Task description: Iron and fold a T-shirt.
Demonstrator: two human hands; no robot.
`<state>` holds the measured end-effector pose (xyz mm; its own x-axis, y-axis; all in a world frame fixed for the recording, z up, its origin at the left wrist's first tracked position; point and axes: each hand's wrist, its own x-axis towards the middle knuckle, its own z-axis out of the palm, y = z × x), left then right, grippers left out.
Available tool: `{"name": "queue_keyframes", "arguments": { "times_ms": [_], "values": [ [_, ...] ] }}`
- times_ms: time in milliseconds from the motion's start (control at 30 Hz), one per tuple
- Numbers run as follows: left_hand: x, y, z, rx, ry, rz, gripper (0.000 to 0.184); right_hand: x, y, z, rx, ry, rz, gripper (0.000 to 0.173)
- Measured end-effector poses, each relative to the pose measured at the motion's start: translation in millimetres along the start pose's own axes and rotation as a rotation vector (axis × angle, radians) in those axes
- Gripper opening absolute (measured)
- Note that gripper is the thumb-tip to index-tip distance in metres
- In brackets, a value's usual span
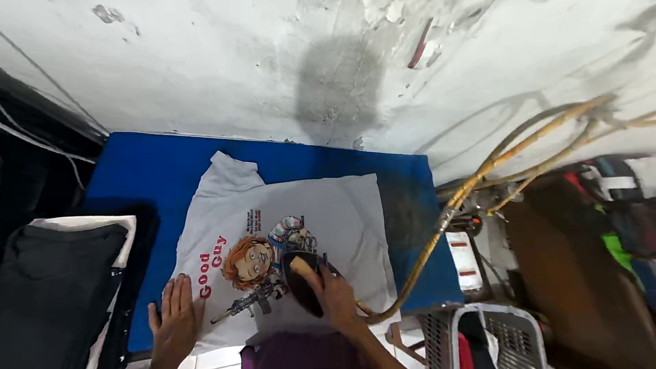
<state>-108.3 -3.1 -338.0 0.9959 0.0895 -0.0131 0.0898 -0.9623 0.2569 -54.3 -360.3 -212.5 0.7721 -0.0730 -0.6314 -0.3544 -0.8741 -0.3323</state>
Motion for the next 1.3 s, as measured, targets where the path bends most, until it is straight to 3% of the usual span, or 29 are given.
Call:
{"name": "queue_keyframes", "arguments": {
  "times_ms": [133, 233, 333, 400, 533, 633, 733, 833, 933, 1100, 1300],
  "values": [
    [0.6, 0.5, 0.0, 0.007, -0.029, 0.008, 0.077, 13.3, 62.0, -44.1, 0.078, 0.193, 0.171, 0.061],
    [-0.6, 2.2, -5.6, -0.038, -0.06, -0.004, 0.077, 30.8, 136.3, -92.6, 0.146, 0.305, 0.317, 0.071],
    [-11.9, 7.5, -22.6, -0.156, 0.047, -0.007, 0.049, 43.1, 202.1, -128.9, 0.156, 0.397, 0.436, 0.081],
    [-28.9, 10.3, -36.8, -0.182, 0.178, -0.065, 0.04, 52.8, 236.7, -143.1, 0.228, 0.448, 0.516, 0.083],
    [-77.2, 26.8, -51.3, -0.36, 0.182, -0.5, 0.047, 53.2, 270.6, -155.3, 0.432, 0.536, 0.534, 0.077],
    [-93.6, 26.7, -42.1, -0.483, 0.026, -0.887, 0.054, 41.4, 259.3, -140.9, 0.18, 0.767, 0.48, 0.079],
    [-99.5, 13.7, -19.9, -0.863, -0.142, -1.022, 0.058, 23.3, 241.9, -88.2, -0.124, 0.986, 0.257, 0.054],
    [-106.4, 8.2, 6.9, -1.083, -0.212, -1.015, 0.051, -7.1, 211.3, -14.5, -0.061, 0.706, 0.305, 0.05],
    [-122.6, 10.9, 22.7, -0.911, -0.328, -0.936, 0.043, -23.1, 198.3, 36.2, 0.012, 0.488, 0.379, 0.056],
    [-162.3, 16.7, 9.1, -0.642, -0.454, -0.768, 0.038, -30.3, 225.3, 26.5, 0.445, 0.334, 0.356, 0.039],
    [-187.1, 9.9, -35.0, -0.483, -0.381, -0.77, 0.045, -54.3, 228.4, 17.2, 0.839, 0.272, 0.408, 0.035]
  ]
}}
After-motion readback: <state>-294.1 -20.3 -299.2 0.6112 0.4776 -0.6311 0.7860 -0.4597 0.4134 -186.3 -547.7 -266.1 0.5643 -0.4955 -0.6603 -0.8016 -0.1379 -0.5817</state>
